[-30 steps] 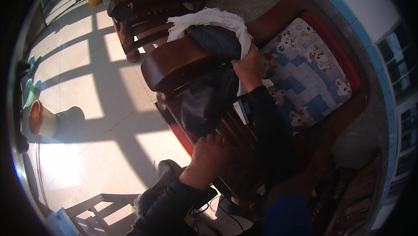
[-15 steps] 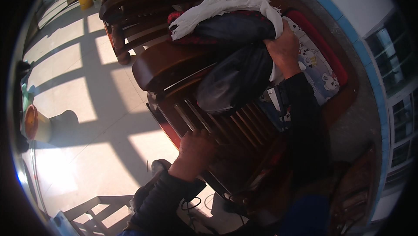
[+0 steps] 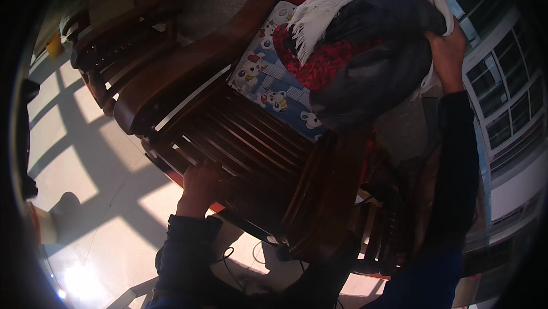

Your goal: The person sits on the floor and sands the wooden frame of a chair using a sanding block. They move the block along the armrest, side rails, and slats, occasionally adjusting their grip and repositioning the chair to reach different areas.

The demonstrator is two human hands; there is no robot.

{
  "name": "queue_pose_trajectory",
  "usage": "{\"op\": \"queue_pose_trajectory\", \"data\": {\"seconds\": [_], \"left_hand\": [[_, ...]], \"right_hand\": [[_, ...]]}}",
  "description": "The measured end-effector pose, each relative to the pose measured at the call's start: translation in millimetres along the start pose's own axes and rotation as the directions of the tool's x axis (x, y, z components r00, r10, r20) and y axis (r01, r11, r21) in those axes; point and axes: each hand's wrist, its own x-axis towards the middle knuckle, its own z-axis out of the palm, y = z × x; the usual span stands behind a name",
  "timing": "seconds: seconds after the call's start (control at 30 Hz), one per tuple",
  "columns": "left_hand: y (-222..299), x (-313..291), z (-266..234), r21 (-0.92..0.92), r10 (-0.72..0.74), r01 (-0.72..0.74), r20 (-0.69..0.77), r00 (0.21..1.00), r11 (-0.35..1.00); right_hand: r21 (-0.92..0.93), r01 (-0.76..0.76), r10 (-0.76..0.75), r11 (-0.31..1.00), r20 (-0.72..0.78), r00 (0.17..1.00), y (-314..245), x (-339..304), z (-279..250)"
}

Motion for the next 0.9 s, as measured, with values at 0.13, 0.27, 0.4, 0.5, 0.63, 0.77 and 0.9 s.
{"op": "queue_pose_trajectory", "data": {"seconds": [0.13, 0.27, 0.4, 0.5, 0.63, 0.77, 0.9], "left_hand": [[0.3, 5.2, 10.3, 0.004, 0.028, -0.028, 0.068, 0.997, 1.000], [7.1, 9.9, 21.3, 0.068, 0.113, -0.112, -0.016, 0.993, 0.991], [20.6, 11.5, 25.5, -0.008, 0.201, -0.202, -0.028, 0.979, 0.979], [38.5, 9.3, 24.0, -0.072, 0.180, -0.173, 0.123, 0.976, 0.982], [77.6, -14.0, 26.9, -0.511, 0.418, -0.240, 0.266, 0.868, 0.825], [113.1, -45.0, 38.3, -0.790, 0.590, -0.001, 0.457, 0.666, 0.613], [122.7, -62.4, 52.2, -0.871, 0.682, -0.041, 0.352, 0.641, 0.489]], "right_hand": [[-0.142, -0.048, 0.036, 0.989, -0.082, 0.996, 52.3, -26.5, -91.8], [-0.203, -0.153, 0.119, 0.967, -0.170, 0.978, 88.7, -80.7, -145.2], [-0.261, -0.172, 0.127, 0.950, -0.179, 0.976, 113.9, -131.7, -159.6], [-0.211, -0.196, 0.172, 0.958, -0.126, 0.977, 127.1, -158.0, -157.4], [-0.141, -0.200, 0.189, 0.970, -0.083, 0.978, 130.4, -175.4, -152.1], [-0.100, -0.268, 0.257, 0.958, -0.109, 0.960, 119.9, -177.9, -144.0], [-0.029, -0.294, 0.289, 0.955, -0.123, 0.949, 107.6, -175.4, -140.7]]}}
